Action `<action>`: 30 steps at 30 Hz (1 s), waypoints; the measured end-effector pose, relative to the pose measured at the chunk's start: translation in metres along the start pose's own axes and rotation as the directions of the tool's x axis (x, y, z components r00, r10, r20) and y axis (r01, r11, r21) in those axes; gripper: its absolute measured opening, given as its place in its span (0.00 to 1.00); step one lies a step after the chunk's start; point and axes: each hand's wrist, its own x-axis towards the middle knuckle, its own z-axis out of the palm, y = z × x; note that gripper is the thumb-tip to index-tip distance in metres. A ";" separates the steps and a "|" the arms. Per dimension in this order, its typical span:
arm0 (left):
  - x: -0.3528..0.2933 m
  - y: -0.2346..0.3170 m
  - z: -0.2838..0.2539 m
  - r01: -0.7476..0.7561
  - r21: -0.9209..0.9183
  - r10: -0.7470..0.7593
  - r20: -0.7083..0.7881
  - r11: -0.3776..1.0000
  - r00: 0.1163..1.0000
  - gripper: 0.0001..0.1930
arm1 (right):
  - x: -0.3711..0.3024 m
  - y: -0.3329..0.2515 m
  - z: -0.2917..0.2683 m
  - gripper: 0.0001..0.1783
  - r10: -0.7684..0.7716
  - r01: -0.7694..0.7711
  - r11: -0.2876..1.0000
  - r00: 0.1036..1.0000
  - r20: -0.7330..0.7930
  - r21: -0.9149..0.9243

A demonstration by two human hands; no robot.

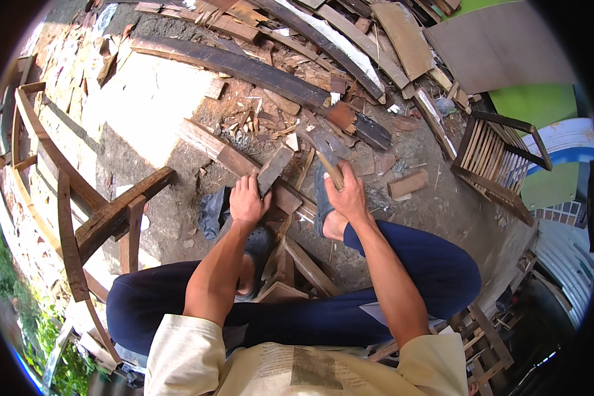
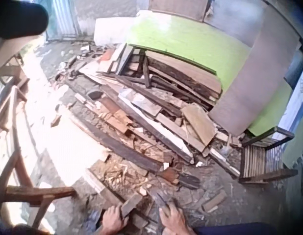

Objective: The person sits on the ground and uses a hammer to strike a small piece of wood placed on a larger wooden plank. The person repeatedly lifts and strikes the wood with the hammer, occasionally adjusting the wood's position.

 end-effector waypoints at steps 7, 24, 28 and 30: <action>0.000 0.000 -0.002 0.005 -0.006 -0.005 0.022 1.000 1.000 0.35 | 0.012 0.007 -0.002 0.20 0.211 -0.122 0.920 0.955 0.208 -0.373; -0.001 0.001 -0.003 0.015 -0.032 -0.015 0.012 0.999 1.000 0.35 | 0.022 -0.023 -0.004 0.25 0.026 -0.022 0.987 0.999 0.022 -0.157; 0.001 0.002 -0.002 0.017 -0.030 -0.016 0.032 0.999 0.999 0.35 | 0.014 -0.025 0.005 0.22 -0.086 0.083 0.995 0.994 -0.071 -0.049; 0.001 0.002 -0.002 0.020 -0.022 -0.019 0.046 1.000 0.999 0.35 | 0.012 -0.016 0.012 0.20 0.016 -0.011 0.988 1.000 0.027 -0.151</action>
